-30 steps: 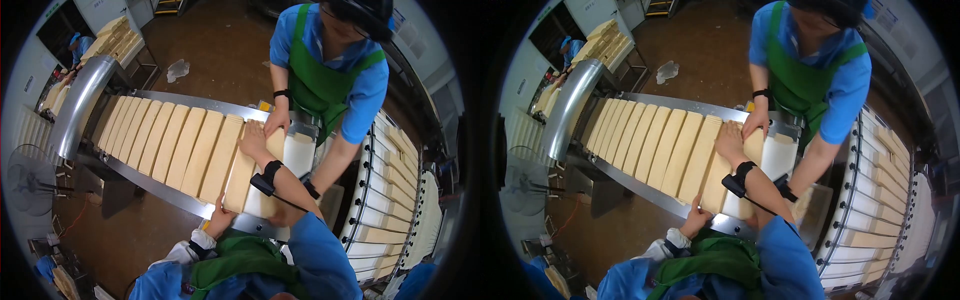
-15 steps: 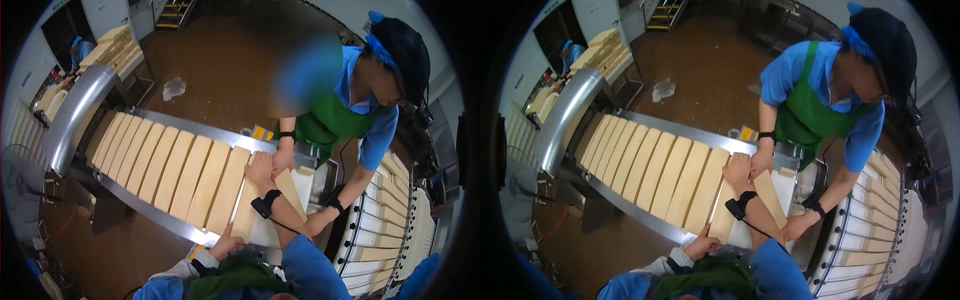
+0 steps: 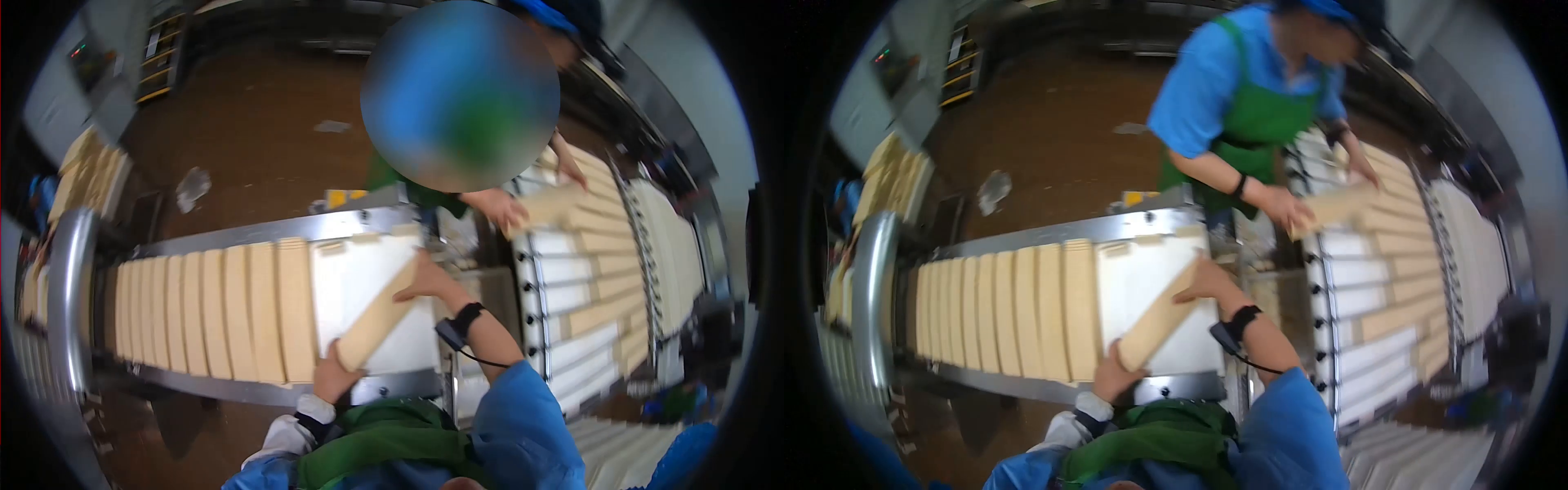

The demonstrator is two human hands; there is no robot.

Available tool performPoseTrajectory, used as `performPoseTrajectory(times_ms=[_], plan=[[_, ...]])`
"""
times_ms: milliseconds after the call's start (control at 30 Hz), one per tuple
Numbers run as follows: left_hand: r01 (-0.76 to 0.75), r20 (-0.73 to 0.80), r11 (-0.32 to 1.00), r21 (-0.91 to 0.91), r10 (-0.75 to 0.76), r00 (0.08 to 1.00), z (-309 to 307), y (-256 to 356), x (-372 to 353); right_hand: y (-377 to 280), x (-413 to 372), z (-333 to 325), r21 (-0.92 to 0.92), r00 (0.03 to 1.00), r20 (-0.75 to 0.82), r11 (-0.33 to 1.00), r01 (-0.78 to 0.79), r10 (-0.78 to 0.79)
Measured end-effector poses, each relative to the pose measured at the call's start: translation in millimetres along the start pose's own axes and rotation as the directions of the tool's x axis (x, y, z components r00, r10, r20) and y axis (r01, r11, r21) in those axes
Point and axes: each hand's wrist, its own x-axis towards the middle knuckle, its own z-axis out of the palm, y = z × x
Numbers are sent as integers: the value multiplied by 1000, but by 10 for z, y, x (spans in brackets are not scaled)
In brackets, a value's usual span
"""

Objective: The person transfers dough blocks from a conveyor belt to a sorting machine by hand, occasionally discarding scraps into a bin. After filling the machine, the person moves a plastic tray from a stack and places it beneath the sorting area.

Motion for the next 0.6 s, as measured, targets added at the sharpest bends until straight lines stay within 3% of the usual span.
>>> performPoseTrajectory(times_ms=[67, 100, 133, 167, 300, 367, 500, 600], plan=[[56, -14, 998, 43, -56, 998, 103, -42, 116, 100, -151, -5, 12, 964, 105, 970, 243, -243], [71, -39, 993, 97, -67, 997, 137, -17, 144, 267, -219, 175, -200, 944, 42, 922, 330, -328], [81, -68, 985, 152, -72, 995, 173, 10, 166, 204, -367, 186, -334, 965, -6, 910, 244, -261], [61, -75, 987, 146, -50, 996, 194, 9, 199, 294, -368, 384, -307, 956, -205, 941, 143, -212], [2, -3, 990, 143, -1, 1000, 307, 484, 309, 571, -956, -9, -316, 895, -425, 949, -7, -135], [-124, 36, 982, 141, 120, 992, 517, 940, 382, 992, -1355, -294, -257, 826, -551, 966, -34, -118], [-372, 80, 920, 127, 364, 928, 1054, 2114, 455, 1680, -2170, -1316, -196, 759, -651, 960, -201, 26], [-467, 102, 875, 127, 457, 884, 1522, 2809, 494, 2365, -2453, -1961, -88, 828, -526, 956, -280, 194]])
